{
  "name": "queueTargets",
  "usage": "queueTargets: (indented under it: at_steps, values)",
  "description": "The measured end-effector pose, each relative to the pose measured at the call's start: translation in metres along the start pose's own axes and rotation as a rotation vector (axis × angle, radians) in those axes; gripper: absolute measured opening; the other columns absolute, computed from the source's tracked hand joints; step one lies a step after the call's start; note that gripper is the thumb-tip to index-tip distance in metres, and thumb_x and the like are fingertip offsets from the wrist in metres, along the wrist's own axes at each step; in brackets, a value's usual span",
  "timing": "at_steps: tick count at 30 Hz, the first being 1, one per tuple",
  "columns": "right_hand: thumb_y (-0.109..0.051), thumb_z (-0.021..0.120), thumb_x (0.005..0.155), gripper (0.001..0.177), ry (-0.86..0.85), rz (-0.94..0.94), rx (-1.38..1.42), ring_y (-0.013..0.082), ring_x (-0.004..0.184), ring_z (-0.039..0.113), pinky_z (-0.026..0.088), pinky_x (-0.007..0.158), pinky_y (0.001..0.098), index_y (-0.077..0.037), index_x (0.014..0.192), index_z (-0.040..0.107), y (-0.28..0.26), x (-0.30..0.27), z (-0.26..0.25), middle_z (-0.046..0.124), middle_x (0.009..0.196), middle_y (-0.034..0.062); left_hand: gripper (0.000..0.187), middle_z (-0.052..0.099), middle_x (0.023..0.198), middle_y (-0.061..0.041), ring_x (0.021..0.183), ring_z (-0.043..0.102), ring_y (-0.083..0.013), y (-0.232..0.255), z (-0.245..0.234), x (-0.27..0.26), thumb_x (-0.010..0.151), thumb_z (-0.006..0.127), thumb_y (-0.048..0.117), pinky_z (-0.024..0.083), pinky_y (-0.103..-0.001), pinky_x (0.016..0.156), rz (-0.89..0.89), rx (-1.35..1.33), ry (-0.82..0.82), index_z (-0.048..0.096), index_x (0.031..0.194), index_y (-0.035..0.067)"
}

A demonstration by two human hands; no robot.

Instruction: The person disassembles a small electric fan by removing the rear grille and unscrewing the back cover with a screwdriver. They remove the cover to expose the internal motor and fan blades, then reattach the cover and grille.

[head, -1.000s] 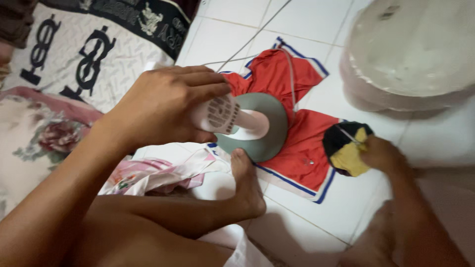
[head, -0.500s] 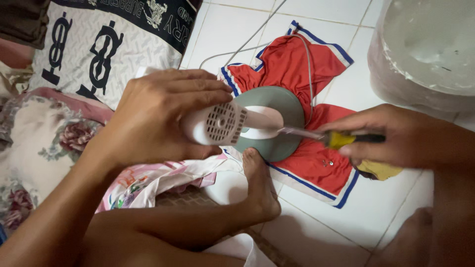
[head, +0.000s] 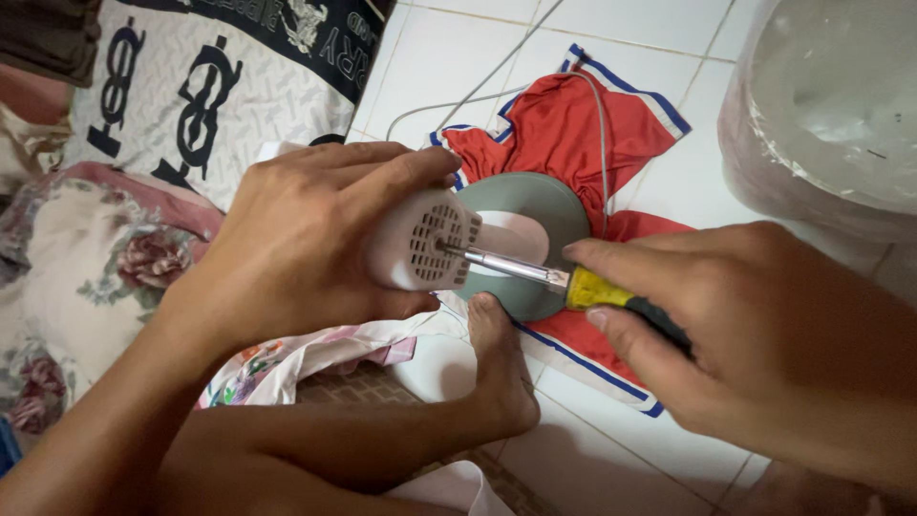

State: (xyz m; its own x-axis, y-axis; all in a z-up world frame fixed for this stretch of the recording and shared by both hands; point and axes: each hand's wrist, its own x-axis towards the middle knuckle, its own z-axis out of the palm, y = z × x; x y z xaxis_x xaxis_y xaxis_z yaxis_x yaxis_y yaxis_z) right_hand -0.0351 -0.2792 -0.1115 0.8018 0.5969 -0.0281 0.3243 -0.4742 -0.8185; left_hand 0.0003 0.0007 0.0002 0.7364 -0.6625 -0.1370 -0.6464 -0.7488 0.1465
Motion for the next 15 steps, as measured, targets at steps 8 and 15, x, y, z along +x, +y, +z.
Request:
queueTargets:
  at_steps: [8, 15]
  values:
    - [-0.031, 0.07, 0.085, 0.04, -0.062, 0.094, -0.079, 0.0316, 0.072, 0.072, 0.056, 0.066, 0.0436, -0.016, 0.122, 0.069, -0.019, 0.004, 0.001, 0.076, 0.083, 0.008, 0.084, 0.068, 0.129, -0.016, 0.114, 0.066, -0.0356, -0.002, -0.001, -0.006, 0.054, 0.093, 0.031, 0.053, -0.045, 0.095, 0.002, -0.022, -0.015, 0.065, 0.129, 0.006]
    - [-0.028, 0.067, 0.088, 0.03, 0.033, -0.021, -0.071, 0.0351, 0.07, 0.068, 0.053, 0.063, 0.0488, -0.007, 0.108, 0.063, -0.028, 0.001, 0.008, 0.069, 0.079, 0.0112, 0.088, 0.064, 0.136, -0.015, 0.126, 0.061, -0.0359, 0.0, -0.01, -0.006, 0.052, 0.094, 0.032, 0.048, -0.046, 0.105, 0.071, 0.084, -0.088, 0.065, 0.129, 0.002]
